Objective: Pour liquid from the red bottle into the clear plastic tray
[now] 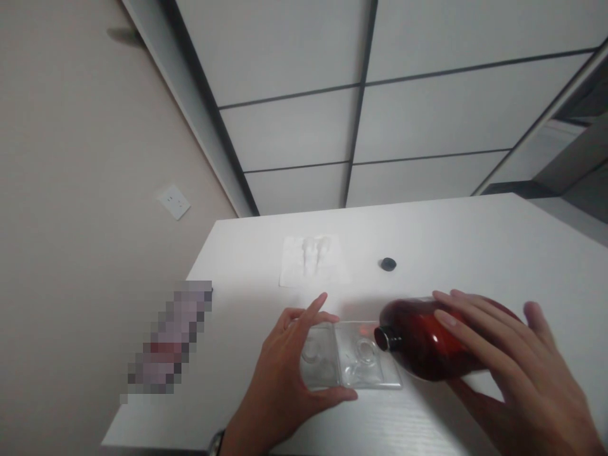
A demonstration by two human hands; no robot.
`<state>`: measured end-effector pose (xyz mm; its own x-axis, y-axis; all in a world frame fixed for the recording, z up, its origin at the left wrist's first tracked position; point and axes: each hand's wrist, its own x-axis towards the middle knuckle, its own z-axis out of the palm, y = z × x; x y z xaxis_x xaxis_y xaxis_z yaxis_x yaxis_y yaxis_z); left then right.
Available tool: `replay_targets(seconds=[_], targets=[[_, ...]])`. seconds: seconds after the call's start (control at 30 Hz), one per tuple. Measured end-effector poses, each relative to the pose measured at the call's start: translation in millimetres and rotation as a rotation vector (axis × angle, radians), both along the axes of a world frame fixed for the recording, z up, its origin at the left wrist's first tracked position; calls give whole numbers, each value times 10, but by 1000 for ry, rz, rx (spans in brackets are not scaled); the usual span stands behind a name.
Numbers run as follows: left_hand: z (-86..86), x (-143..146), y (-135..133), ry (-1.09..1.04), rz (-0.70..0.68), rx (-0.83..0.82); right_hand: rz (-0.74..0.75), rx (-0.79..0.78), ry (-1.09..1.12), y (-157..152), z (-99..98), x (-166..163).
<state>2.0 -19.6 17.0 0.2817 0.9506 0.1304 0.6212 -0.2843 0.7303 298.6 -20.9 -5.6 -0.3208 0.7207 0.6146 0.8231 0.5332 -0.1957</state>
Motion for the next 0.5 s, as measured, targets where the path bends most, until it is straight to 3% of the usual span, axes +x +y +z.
replay_targets(seconds=[0.5], targets=[[-14, 27, 24, 8, -9, -4, 7, 71, -82, 22, 154, 13]])
